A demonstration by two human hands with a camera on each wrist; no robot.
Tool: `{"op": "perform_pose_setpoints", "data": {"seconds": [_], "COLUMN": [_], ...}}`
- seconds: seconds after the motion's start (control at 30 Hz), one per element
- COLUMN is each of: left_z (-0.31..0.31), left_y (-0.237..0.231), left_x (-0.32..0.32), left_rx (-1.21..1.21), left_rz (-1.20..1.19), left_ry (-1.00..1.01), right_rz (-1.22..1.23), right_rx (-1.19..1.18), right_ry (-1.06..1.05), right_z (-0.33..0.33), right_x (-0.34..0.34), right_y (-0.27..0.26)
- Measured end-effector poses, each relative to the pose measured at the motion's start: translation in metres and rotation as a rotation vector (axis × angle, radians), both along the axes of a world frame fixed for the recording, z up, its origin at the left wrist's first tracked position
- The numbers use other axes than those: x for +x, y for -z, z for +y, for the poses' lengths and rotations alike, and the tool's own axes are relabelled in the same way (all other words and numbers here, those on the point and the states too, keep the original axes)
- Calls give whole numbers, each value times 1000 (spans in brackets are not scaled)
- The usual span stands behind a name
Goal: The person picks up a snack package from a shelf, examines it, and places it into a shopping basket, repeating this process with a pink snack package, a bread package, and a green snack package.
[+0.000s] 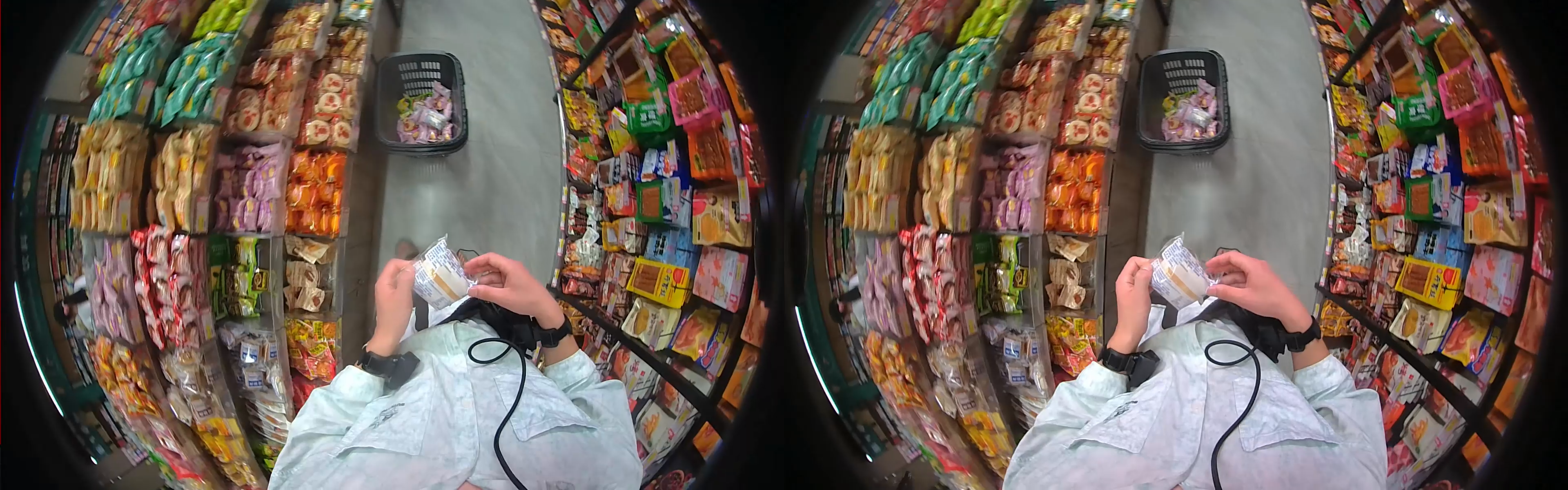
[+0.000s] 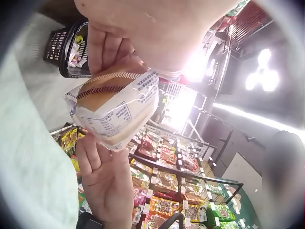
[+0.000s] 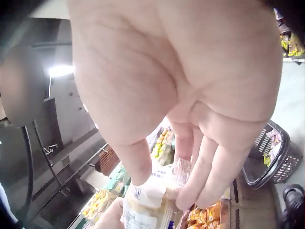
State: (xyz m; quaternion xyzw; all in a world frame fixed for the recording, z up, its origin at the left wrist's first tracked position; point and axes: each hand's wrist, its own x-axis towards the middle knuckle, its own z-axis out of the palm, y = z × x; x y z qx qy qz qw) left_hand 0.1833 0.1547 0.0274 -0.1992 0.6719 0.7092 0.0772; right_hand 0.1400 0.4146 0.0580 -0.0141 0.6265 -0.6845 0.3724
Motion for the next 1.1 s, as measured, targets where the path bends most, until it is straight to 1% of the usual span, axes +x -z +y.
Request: {"op": "perform_pose_setpoints", "data": {"seconds": [0.07, 0.1, 0.2, 0.37, 0.43, 0.53, 0.57, 0.67, 0.7, 0.77, 0.87, 0.9, 1.0, 1.07, 1.1], "left_z": [5, 9, 21, 17, 14, -2, -9, -32, -38, -49, -57, -55, -47, -42, -40], "left_y": [14, 13, 4, 34, 17, -10, -7, 6, 2, -7, 12, 12, 15, 24, 28], "left_x": [-19, -33, -80, -163, -202, -256, -270, -303, -306, -324, -336, -342, -363, -382, -395], "left_rx": [99, 149, 229, 113, 63, -181, -186, -169, -182, -221, -162, -179, -159, -148, -150], "left_rz": [-22, -30, -88, 7, 35, 26, 91, 148, 125, 96, 74, 53, 20, 16, 20], "left_ry": [48, 69, 172, 431, 505, 698, 718, 785, 776, 760, 723, 708, 628, 529, 478], "right_rz": [-61, -86, -35, 56, 51, 78, 97, 102, 88, 81, 96, 92, 82, 87, 114], "right_rx": [-13, -18, 25, 117, 162, 226, 228, 310, 351, 361, 326, 330, 360, 341, 292], "right_ry": [126, 187, 348, 556, 626, 598, 584, 504, 464, 429, 406, 384, 316, 303, 306], "right_z": [9, 12, 22, 21, 14, 7, 4, -9, -17, -26, -34, -34, -29, -24, -21], "right_x": [-10, -18, -41, -106, -134, -179, -194, -235, -249, -272, -310, -323, -365, -400, -420], "right_y": [0, 0, 16, 13, 2, -12, -11, -12, -18, -19, -11, -10, -4, 4, 10]}}
